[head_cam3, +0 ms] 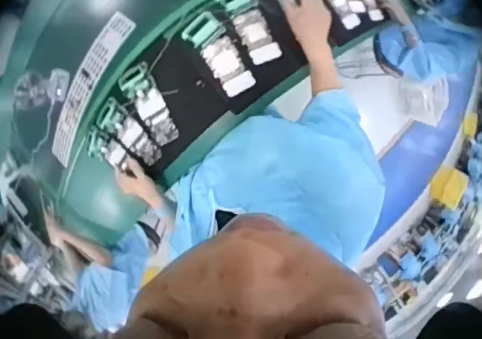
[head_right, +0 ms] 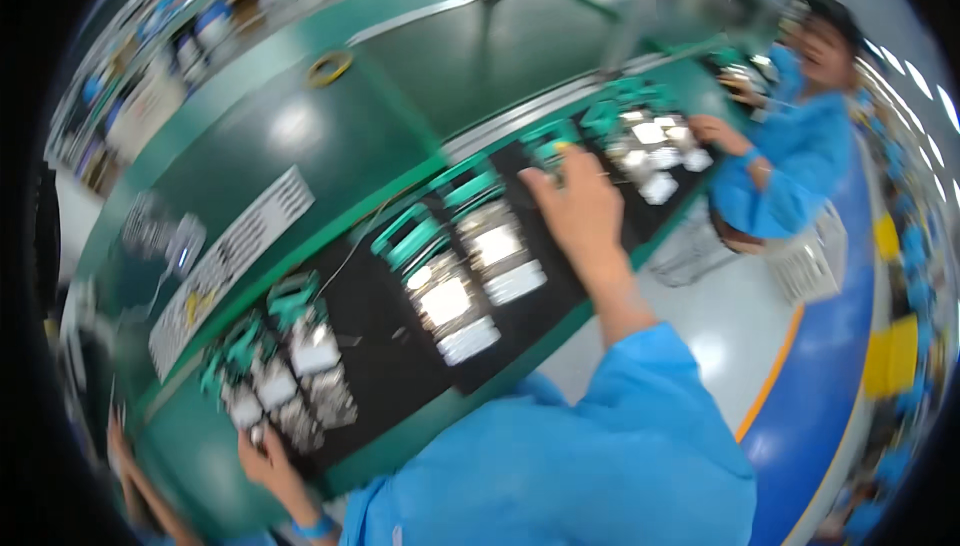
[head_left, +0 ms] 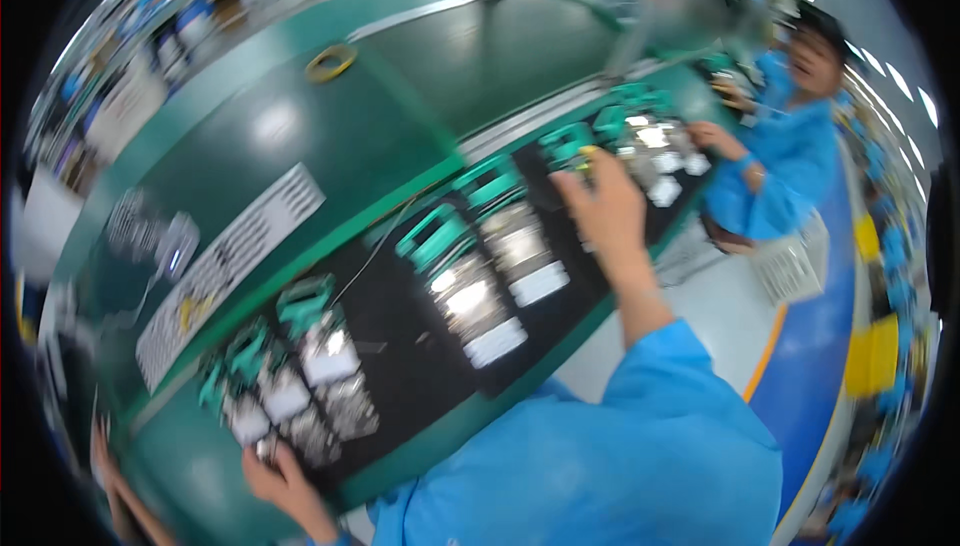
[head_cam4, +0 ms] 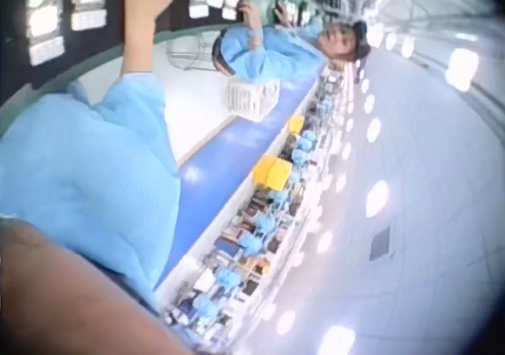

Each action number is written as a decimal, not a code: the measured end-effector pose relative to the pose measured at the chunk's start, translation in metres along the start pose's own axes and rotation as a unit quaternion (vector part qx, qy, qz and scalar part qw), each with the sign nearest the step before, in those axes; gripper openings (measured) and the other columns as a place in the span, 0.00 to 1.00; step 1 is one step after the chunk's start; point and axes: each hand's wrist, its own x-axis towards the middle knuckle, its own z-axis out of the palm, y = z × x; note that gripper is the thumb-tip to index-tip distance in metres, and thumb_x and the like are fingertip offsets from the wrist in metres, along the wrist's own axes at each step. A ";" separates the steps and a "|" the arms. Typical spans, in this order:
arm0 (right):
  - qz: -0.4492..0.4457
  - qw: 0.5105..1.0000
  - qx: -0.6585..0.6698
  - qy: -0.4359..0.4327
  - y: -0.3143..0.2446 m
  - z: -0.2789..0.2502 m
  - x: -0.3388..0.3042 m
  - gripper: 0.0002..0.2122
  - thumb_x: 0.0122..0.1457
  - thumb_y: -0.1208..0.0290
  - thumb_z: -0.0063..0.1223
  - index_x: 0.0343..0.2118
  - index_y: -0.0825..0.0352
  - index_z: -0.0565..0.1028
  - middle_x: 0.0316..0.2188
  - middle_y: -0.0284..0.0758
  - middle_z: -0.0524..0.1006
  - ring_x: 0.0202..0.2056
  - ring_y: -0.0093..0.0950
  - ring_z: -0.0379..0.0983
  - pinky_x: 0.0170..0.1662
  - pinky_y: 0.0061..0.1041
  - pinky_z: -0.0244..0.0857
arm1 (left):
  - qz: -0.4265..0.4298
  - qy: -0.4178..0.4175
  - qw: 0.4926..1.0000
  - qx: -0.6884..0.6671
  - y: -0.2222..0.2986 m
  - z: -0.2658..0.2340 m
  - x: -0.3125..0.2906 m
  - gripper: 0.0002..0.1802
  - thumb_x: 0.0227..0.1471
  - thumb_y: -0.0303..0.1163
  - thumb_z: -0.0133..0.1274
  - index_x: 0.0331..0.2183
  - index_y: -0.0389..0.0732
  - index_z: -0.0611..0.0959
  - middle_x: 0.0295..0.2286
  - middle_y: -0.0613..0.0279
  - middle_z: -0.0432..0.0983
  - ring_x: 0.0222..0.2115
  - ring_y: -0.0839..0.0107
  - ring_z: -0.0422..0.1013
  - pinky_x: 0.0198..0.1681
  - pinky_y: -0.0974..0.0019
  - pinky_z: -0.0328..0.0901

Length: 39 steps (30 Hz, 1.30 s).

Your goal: The person connects ribbon cables to circuit boards using tweezers and by hand, flips and rearranges the boards on the mat, and attaches cables to the remaining boards.

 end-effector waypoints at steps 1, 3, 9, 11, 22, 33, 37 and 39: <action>-0.001 0.997 0.050 -0.052 -0.008 -0.002 0.000 0.25 0.55 0.51 0.60 0.46 0.68 0.74 0.35 0.43 0.78 0.36 0.44 0.75 0.37 0.39 0.69 | -0.003 0.029 0.999 -0.036 -0.002 0.002 -0.009 0.30 0.57 0.37 0.55 0.55 0.28 0.69 0.51 0.42 0.68 0.51 0.53 0.66 0.57 0.57 0.58; 0.014 0.974 0.188 -0.124 -0.031 -0.012 -0.012 0.17 0.64 0.58 0.49 0.45 0.68 0.74 0.28 0.43 0.77 0.30 0.41 0.75 0.33 0.34 0.66 | -0.024 -0.037 0.996 -0.077 0.007 -0.007 -0.008 0.31 0.58 0.37 0.54 0.57 0.32 0.66 0.55 0.45 0.61 0.55 0.52 0.58 0.59 0.55 0.52; -0.096 0.905 0.278 -0.308 -0.111 0.000 -0.042 0.09 0.63 0.65 0.52 0.32 0.65 0.75 0.21 0.40 0.75 0.25 0.42 0.73 0.27 0.34 0.64 | -0.044 -0.038 0.996 -0.063 0.013 -0.013 -0.021 0.32 0.55 0.36 0.55 0.57 0.33 0.66 0.58 0.43 0.57 0.58 0.49 0.53 0.61 0.51 0.48; -0.183 0.888 0.278 -0.318 -0.132 0.006 -0.053 0.08 0.60 0.65 0.55 0.31 0.64 0.75 0.20 0.38 0.74 0.25 0.40 0.74 0.28 0.35 0.65 | -0.051 -0.046 0.994 -0.090 0.017 -0.018 -0.018 0.31 0.54 0.34 0.56 0.56 0.34 0.67 0.58 0.42 0.56 0.58 0.48 0.52 0.61 0.49 0.48; -0.278 0.863 0.265 -0.328 -0.200 0.016 -0.070 0.06 0.59 0.69 0.56 0.32 0.67 0.74 0.25 0.39 0.75 0.28 0.40 0.74 0.29 0.34 0.66 | 0.185 -0.072 0.972 -0.126 0.119 0.029 0.051 0.10 0.45 0.31 0.63 0.27 0.36 0.79 0.24 0.53 0.71 0.25 0.52 0.71 0.27 0.56 0.65; -0.267 0.865 0.268 -0.329 -0.210 0.038 -0.099 0.05 0.57 0.69 0.57 0.31 0.64 0.74 0.26 0.36 0.75 0.29 0.38 0.74 0.30 0.33 0.67 | -0.015 -0.177 0.929 -0.324 0.111 0.063 0.065 0.05 0.45 0.25 0.63 0.26 0.33 0.84 0.21 0.62 0.76 0.19 0.78 0.71 0.24 0.74 0.64; -0.277 0.865 0.247 -0.339 -0.212 0.047 -0.103 0.06 0.58 0.68 0.57 0.30 0.64 0.74 0.25 0.35 0.75 0.28 0.37 0.74 0.29 0.33 0.67 | -0.055 -0.219 0.907 -0.356 0.109 0.064 0.067 0.06 0.47 0.25 0.63 0.26 0.31 0.84 0.21 0.65 0.75 0.21 0.82 0.69 0.24 0.76 0.63; -0.281 0.863 0.274 -0.316 -0.213 0.050 -0.103 0.06 0.57 0.68 0.58 0.30 0.64 0.74 0.25 0.35 0.75 0.28 0.36 0.74 0.29 0.32 0.67 | -0.045 -0.227 0.899 -0.371 0.106 0.064 0.067 0.06 0.50 0.26 0.61 0.28 0.32 0.84 0.20 0.67 0.75 0.20 0.84 0.68 0.23 0.78 0.61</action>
